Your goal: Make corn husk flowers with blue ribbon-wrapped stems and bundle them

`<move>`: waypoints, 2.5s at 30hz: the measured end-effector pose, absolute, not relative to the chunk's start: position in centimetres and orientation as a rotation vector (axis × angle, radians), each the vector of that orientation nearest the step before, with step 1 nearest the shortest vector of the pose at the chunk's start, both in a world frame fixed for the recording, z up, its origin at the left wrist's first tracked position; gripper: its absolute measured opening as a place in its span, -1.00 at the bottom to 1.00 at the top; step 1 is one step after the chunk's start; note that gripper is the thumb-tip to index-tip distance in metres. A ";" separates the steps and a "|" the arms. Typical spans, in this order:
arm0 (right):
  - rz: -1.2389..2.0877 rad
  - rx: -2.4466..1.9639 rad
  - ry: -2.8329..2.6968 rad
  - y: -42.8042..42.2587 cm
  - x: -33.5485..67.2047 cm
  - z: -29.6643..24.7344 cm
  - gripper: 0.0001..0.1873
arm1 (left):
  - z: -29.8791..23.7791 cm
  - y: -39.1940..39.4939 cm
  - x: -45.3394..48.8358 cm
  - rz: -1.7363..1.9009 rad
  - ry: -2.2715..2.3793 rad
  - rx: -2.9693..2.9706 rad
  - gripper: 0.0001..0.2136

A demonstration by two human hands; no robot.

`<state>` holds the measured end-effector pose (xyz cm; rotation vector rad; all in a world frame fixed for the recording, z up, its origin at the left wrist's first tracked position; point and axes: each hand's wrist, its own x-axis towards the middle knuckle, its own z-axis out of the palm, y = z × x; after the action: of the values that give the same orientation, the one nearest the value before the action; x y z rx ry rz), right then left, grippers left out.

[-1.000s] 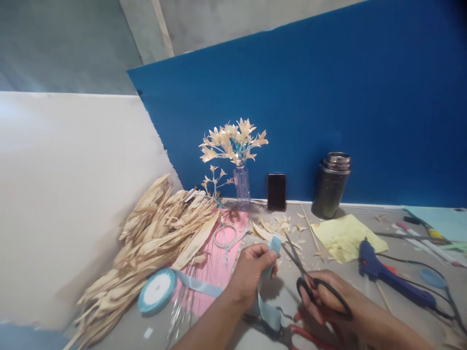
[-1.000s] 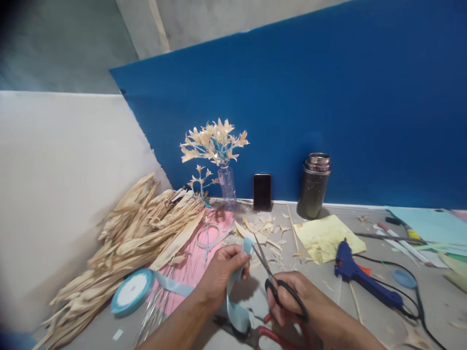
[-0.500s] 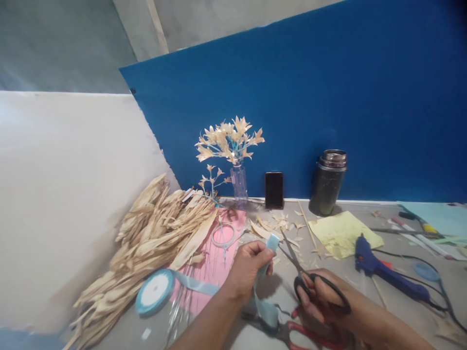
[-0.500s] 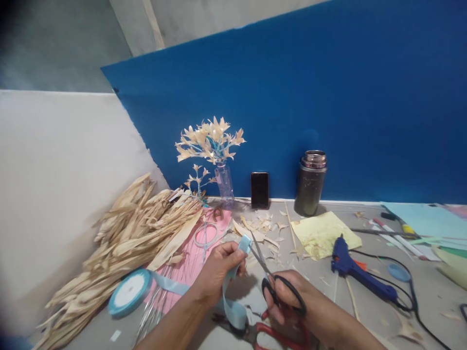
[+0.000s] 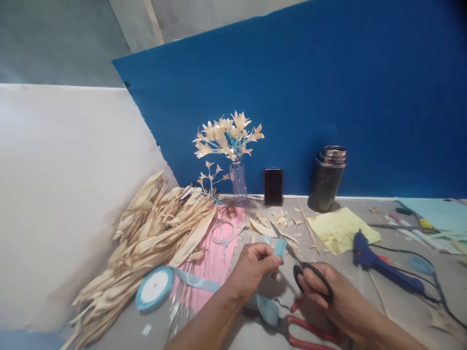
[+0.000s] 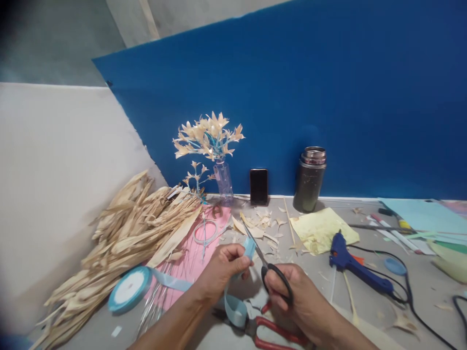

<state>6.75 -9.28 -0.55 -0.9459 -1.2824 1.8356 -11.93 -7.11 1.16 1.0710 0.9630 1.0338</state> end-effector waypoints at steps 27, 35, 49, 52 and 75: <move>2.224 -0.401 -0.887 -10.7 5.9 -0.2 -0.41 | 2.0 -6.4 -13.7 1.113 0.852 0.972 -0.64; 2.170 -0.413 -1.045 -10.7 6.0 -0.2 -0.41 | 1.9 -6.5 -13.6 1.092 0.837 0.972 -0.63; 2.046 -0.615 -0.962 -10.4 5.8 0.0 -0.44 | 2.2 -7.8 -12.2 1.015 0.930 1.211 -0.64; 2.071 -0.564 -0.964 -10.3 6.1 -0.2 -0.45 | 2.3 -7.9 -12.0 0.985 0.926 1.297 -0.70; 2.128 -0.525 -0.856 -11.4 5.9 0.7 -0.49 | 2.9 -7.9 -12.7 1.017 0.896 1.301 -0.61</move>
<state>5.92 -11.43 0.70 -0.5251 -0.8563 2.1278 -12.67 -7.88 2.90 1.3011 0.8963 1.0173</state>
